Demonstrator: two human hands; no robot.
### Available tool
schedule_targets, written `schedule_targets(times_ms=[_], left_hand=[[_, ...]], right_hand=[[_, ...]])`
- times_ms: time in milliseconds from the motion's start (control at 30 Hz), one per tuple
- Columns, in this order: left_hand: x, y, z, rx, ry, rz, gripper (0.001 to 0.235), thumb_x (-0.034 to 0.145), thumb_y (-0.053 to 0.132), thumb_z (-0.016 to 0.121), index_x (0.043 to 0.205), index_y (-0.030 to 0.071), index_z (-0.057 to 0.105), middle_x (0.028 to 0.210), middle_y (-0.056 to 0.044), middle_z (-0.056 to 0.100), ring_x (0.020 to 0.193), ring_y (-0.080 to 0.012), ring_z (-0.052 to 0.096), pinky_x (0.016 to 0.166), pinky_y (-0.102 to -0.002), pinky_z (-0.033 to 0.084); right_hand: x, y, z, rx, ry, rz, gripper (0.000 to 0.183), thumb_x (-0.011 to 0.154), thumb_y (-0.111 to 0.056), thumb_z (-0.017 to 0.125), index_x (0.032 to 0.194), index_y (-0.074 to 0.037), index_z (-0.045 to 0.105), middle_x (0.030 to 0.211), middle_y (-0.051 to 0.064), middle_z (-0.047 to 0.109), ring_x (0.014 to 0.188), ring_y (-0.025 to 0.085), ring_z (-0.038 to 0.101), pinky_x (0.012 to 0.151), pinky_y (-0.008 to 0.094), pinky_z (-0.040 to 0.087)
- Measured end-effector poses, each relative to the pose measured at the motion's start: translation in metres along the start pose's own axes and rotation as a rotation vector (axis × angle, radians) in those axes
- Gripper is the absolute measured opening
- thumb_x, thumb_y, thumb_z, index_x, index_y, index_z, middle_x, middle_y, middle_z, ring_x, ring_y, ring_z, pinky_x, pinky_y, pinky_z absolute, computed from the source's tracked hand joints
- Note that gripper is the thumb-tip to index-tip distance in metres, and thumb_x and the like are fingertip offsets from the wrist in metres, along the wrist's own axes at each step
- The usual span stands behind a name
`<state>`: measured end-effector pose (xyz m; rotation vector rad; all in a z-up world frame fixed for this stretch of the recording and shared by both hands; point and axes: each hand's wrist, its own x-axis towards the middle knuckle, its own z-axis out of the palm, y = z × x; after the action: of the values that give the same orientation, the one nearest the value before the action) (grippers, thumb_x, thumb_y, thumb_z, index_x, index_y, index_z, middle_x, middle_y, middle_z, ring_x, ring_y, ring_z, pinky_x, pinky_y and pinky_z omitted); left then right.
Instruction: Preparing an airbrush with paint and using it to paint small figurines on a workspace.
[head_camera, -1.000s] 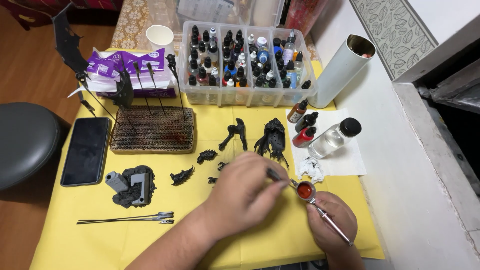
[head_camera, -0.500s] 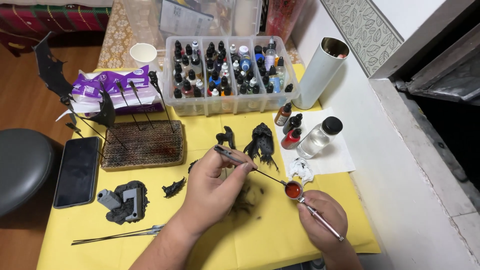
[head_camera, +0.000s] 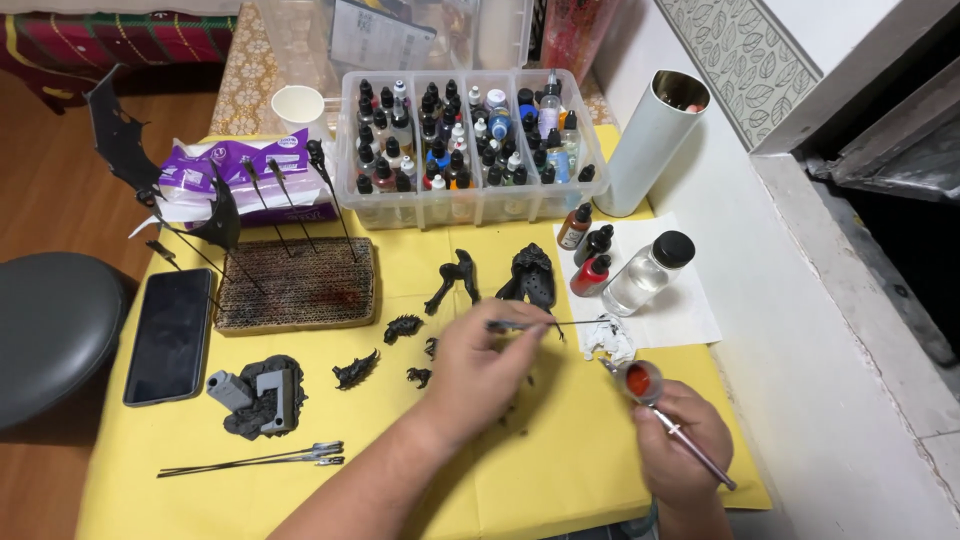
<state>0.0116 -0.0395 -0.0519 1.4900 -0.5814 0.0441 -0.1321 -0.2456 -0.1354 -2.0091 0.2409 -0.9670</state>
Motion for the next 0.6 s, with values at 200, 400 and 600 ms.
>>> schedule_targets(times_ms=[200, 400, 600], left_hand=[[-0.007, -0.018, 0.021, 0.33, -0.258, 0.383, 0.015, 0.093, 0.01, 0.072, 0.08, 0.01, 0.064, 0.096, -0.003, 0.079, 0.093, -0.0199, 0.076, 0.087, -0.04, 0.054], [-0.01, -0.024, 0.02, 0.448, -0.343, 0.692, 0.013, 0.08, -0.008, 0.062, 0.08, 0.005, 0.058, 0.092, -0.009, 0.074, 0.086, -0.0285, 0.07, 0.075, -0.042, 0.046], [-0.016, -0.021, 0.02, 0.58, -0.406, 0.738, 0.018, 0.08, -0.01, 0.06, 0.077, 0.006, 0.052, 0.076, -0.008, 0.059, 0.067, -0.0274, 0.053, 0.073, -0.038, 0.04]], right_hand=[[0.008, -0.004, 0.0, 0.166, 0.116, -0.004, 0.012, 0.083, 0.011, 0.056, 0.072, 0.009, 0.053, 0.07, 0.021, 0.061, 0.062, 0.026, 0.064, 0.059, 0.033, 0.054], [-0.003, 0.025, 0.002, 0.274, 0.273, -0.016, 0.018, 0.085, 0.018, 0.055, 0.096, 0.006, 0.045, 0.077, 0.031, 0.054, 0.063, 0.033, 0.064, 0.065, 0.04, 0.058], [-0.005, 0.029, 0.0, 0.296, 0.256, -0.012, 0.018, 0.088, 0.015, 0.057, 0.098, 0.005, 0.047, 0.078, 0.03, 0.055, 0.066, 0.032, 0.066, 0.066, 0.039, 0.059]])
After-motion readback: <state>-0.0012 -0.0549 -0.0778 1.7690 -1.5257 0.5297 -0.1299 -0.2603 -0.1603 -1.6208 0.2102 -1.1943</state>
